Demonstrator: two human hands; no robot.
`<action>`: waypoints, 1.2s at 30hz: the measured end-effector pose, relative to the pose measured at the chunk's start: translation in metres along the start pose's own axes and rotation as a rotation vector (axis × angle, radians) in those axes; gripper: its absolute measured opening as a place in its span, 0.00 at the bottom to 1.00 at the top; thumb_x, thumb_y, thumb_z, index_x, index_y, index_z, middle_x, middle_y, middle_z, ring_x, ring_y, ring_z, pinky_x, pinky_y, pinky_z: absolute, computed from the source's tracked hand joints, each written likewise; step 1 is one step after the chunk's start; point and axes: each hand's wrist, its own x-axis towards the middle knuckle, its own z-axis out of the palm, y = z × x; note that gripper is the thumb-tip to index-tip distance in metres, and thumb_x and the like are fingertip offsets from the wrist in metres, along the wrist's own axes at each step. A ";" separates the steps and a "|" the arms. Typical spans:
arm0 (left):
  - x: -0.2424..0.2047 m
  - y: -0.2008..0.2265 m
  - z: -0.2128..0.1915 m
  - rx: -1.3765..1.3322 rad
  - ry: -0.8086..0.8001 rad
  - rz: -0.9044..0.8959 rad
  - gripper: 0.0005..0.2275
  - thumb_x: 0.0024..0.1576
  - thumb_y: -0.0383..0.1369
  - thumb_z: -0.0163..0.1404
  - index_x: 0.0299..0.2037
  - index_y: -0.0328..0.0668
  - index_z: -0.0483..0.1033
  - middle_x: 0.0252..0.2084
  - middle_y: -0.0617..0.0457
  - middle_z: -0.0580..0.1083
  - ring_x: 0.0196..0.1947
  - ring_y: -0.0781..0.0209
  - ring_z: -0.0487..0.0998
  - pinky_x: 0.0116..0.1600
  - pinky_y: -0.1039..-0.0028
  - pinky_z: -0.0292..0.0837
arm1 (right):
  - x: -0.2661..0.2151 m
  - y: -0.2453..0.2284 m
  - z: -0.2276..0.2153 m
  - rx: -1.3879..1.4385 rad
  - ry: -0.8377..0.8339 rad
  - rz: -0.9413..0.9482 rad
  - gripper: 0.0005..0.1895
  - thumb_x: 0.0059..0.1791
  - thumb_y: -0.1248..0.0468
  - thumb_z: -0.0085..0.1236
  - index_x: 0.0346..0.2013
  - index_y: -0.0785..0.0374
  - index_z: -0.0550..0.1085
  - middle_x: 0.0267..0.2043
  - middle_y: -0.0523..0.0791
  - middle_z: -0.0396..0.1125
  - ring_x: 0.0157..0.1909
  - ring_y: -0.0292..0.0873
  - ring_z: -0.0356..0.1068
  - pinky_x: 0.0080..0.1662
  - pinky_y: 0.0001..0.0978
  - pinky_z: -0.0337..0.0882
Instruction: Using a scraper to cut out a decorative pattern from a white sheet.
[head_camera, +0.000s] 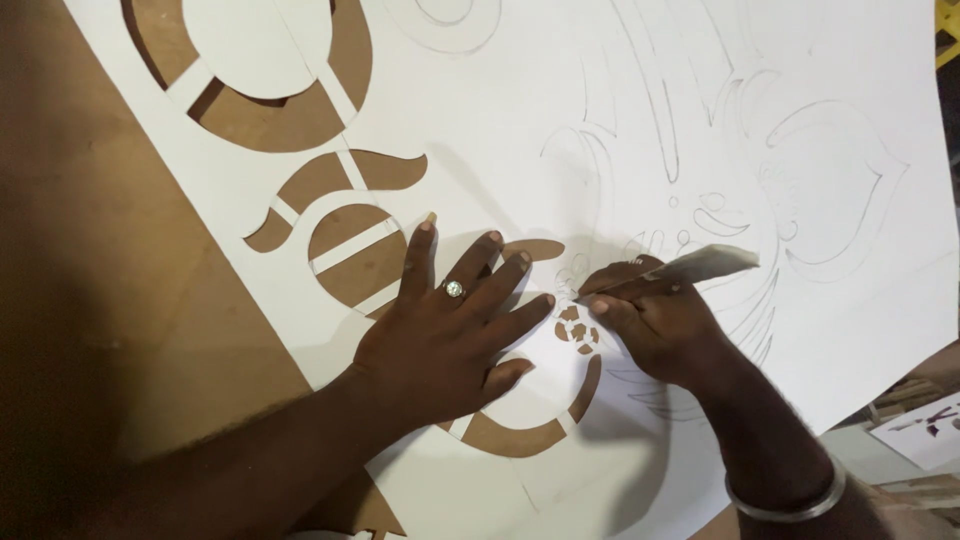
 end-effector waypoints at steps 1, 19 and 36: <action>0.000 0.000 0.000 -0.002 0.002 0.001 0.26 0.57 0.53 0.50 0.64 0.56 0.70 0.68 0.41 0.64 0.71 0.38 0.59 0.68 0.23 0.37 | 0.001 0.000 -0.001 -0.023 -0.007 -0.045 0.19 0.53 0.55 0.48 0.42 0.66 0.80 0.37 0.51 0.77 0.42 0.47 0.75 0.47 0.40 0.73; -0.001 -0.001 0.000 -0.009 0.016 0.015 0.27 0.56 0.53 0.51 0.64 0.56 0.71 0.67 0.41 0.64 0.71 0.38 0.59 0.67 0.22 0.39 | 0.010 -0.011 -0.008 -0.112 -0.030 -0.181 0.14 0.54 0.59 0.51 0.43 0.68 0.78 0.39 0.51 0.75 0.43 0.48 0.75 0.46 0.39 0.73; 0.000 -0.001 -0.005 -0.017 0.065 0.002 0.27 0.54 0.52 0.54 0.63 0.53 0.72 0.66 0.42 0.66 0.71 0.40 0.61 0.68 0.24 0.39 | -0.025 0.007 0.041 0.156 0.458 -0.026 0.11 0.52 0.63 0.51 0.41 0.68 0.78 0.39 0.47 0.75 0.37 0.40 0.74 0.39 0.32 0.74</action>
